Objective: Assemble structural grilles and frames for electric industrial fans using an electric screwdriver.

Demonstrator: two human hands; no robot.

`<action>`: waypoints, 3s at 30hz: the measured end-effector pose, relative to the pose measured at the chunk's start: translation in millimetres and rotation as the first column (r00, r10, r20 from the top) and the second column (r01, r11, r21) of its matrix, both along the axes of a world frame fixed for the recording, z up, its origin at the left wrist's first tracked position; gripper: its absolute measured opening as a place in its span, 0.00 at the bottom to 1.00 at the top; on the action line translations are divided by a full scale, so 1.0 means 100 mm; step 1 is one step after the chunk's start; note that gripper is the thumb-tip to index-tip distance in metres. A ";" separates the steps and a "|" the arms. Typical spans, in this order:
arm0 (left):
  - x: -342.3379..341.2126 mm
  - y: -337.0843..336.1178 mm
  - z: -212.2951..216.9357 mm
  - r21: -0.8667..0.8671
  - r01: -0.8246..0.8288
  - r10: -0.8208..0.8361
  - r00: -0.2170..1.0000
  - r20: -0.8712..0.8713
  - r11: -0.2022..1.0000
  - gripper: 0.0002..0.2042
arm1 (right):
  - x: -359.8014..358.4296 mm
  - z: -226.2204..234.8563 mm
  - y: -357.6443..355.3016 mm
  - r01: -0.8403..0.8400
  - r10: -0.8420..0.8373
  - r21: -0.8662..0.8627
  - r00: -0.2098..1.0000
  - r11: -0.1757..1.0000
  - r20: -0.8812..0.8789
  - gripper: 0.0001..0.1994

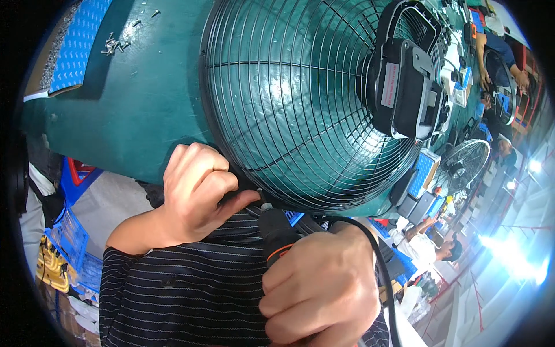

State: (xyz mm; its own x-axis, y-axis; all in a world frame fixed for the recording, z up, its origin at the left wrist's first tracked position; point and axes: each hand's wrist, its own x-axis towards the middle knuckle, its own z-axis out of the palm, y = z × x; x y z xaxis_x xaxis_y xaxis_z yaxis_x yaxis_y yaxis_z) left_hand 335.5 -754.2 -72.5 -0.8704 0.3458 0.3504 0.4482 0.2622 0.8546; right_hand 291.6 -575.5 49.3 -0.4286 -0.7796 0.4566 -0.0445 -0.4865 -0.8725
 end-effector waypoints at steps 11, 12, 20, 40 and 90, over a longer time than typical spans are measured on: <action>-0.45 -0.30 0.26 -0.042 -0.057 0.053 0.995 -0.087 0.997 0.23 | 0.28 0.24 0.60 0.245 -0.219 -0.179 0.963 0.953 0.154 0.03; -0.54 -0.31 0.30 -0.077 -0.114 0.111 0.993 -0.043 0.990 0.23 | 0.41 0.25 0.74 0.375 -0.338 -0.240 0.923 0.895 0.183 0.06; -1.31 0.33 0.36 0.187 -0.159 0.082 0.927 0.366 0.969 0.35 | 1.57 0.02 1.66 0.830 -0.919 0.528 -0.334 -0.180 0.211 0.17; 0.20 0.21 0.36 0.302 -0.220 0.085 0.912 0.401 0.928 0.37 | 0.79 -0.30 2.75 0.795 -0.961 0.600 -0.093 0.085 0.259 0.21; 0.21 -0.41 0.94 0.031 -0.011 0.009 0.997 0.073 0.999 0.04 | 0.99 0.34 0.16 0.848 -0.807 -0.394 0.490 0.354 0.330 0.21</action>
